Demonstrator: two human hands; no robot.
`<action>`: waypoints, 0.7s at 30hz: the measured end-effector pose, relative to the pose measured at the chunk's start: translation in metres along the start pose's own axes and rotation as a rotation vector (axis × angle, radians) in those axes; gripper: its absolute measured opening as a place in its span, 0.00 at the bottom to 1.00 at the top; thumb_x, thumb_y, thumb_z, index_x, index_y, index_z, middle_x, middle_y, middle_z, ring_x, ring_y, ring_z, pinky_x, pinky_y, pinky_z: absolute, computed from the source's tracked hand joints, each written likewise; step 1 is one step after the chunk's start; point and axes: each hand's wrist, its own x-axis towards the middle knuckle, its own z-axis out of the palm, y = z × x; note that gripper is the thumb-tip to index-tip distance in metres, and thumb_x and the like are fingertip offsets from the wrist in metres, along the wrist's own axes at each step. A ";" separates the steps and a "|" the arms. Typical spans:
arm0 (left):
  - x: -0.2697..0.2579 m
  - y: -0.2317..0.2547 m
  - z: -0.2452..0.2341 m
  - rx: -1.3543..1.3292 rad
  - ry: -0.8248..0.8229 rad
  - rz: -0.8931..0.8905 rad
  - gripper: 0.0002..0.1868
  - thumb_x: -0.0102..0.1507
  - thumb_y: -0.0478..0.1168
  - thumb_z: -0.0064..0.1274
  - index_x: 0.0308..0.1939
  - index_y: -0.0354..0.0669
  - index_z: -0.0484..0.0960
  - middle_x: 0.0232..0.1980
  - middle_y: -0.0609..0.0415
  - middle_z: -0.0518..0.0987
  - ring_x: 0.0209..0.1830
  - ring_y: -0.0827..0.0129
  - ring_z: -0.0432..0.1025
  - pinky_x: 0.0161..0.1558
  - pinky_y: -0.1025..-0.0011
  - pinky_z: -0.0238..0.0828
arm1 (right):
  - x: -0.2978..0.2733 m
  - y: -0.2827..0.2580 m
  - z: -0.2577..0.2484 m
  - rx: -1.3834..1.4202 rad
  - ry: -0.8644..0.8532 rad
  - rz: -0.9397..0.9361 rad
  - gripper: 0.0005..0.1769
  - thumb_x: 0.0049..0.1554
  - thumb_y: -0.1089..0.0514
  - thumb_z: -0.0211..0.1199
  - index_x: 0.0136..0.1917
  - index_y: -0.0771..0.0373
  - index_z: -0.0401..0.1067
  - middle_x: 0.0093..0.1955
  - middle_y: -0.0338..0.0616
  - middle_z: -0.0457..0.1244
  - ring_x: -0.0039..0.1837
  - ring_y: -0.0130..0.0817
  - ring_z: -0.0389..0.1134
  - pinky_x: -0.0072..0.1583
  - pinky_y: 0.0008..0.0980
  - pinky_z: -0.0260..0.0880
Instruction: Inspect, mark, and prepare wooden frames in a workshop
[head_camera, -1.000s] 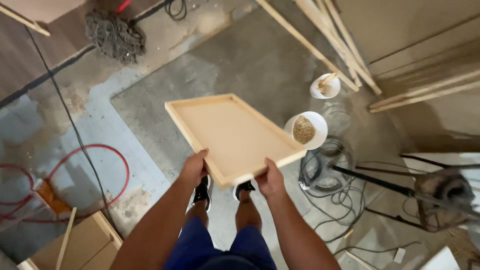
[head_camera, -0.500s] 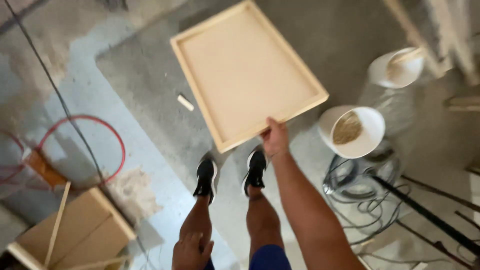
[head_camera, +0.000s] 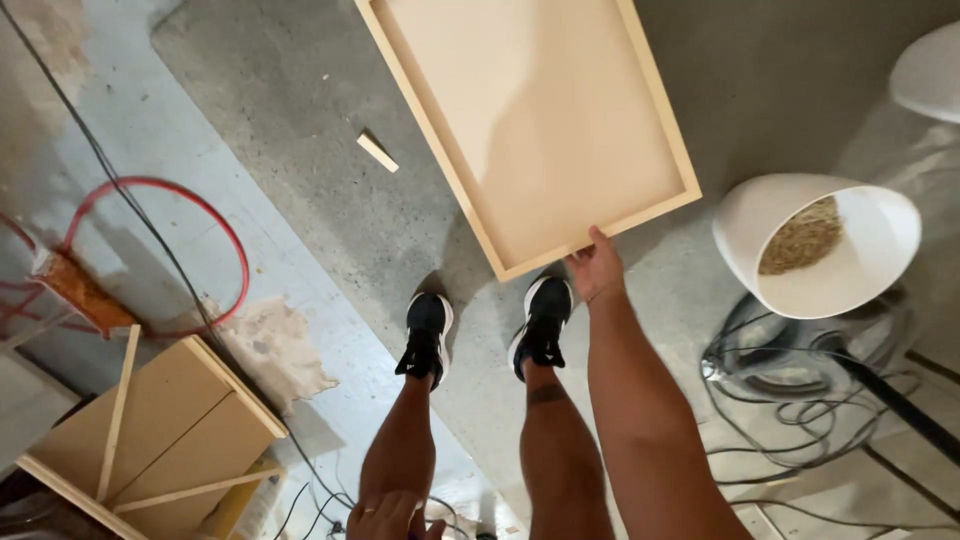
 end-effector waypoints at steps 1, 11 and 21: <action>0.000 -0.007 0.005 0.019 0.010 0.032 0.17 0.43 0.65 0.62 0.27 0.65 0.82 0.28 0.72 0.81 0.32 0.68 0.77 0.48 0.62 0.67 | 0.015 0.004 -0.003 0.000 0.003 0.010 0.14 0.57 0.52 0.65 0.56 0.54 0.72 0.54 0.44 0.69 0.58 0.41 0.71 0.56 0.47 0.75; 0.021 -0.011 -0.026 0.109 -0.348 0.015 0.20 0.51 0.69 0.55 0.37 0.66 0.84 0.43 0.68 0.84 0.48 0.64 0.78 0.57 0.59 0.65 | 0.113 0.024 -0.077 -0.628 -0.136 0.096 0.27 0.65 0.51 0.44 0.76 0.42 0.64 0.58 0.36 0.65 0.56 0.34 0.66 0.63 0.39 0.65; 0.030 -0.002 -0.070 0.232 -0.172 0.415 0.18 0.59 0.60 0.49 0.38 0.55 0.82 0.42 0.50 0.82 0.43 0.42 0.76 0.49 0.41 0.66 | -0.035 0.063 -0.270 -2.227 -0.647 -1.008 0.22 0.68 0.46 0.42 0.59 0.49 0.77 0.61 0.43 0.70 0.64 0.43 0.69 0.67 0.43 0.66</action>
